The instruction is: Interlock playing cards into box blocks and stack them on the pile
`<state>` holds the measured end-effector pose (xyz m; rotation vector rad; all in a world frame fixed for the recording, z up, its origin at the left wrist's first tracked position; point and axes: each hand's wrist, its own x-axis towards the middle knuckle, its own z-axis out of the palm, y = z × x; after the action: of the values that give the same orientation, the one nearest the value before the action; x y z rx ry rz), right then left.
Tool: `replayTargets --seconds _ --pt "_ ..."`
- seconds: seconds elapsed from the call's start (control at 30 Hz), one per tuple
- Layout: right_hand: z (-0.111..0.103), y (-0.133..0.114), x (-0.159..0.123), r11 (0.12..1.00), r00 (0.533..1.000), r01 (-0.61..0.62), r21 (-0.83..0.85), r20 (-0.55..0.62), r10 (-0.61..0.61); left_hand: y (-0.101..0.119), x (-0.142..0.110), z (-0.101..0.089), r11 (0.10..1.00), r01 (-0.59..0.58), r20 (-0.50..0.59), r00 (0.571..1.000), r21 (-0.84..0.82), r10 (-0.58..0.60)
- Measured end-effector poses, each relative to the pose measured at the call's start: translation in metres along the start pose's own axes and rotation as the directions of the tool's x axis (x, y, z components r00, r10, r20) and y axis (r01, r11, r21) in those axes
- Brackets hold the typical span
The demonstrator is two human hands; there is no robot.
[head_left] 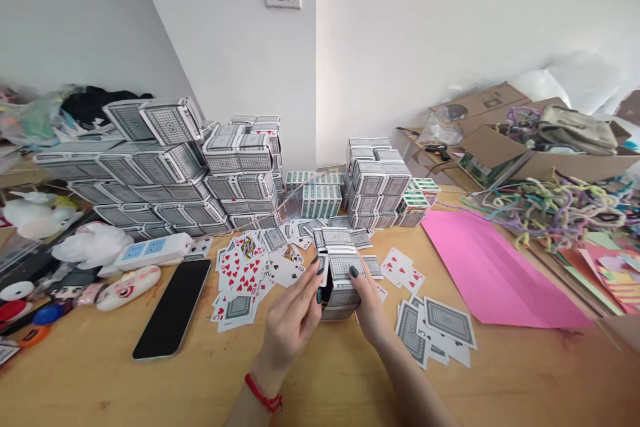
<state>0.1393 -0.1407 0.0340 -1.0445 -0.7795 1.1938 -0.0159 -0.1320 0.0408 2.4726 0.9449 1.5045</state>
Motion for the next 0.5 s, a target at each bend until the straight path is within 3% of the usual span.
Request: replayTargets --seconds 0.5 --pt "-0.0006 -0.0016 0.0003 1.000 1.000 0.005 0.011 0.020 -0.005 0.0025 0.0004 -0.0013 0.997 0.062 0.038 0.997 -0.036 -0.061"
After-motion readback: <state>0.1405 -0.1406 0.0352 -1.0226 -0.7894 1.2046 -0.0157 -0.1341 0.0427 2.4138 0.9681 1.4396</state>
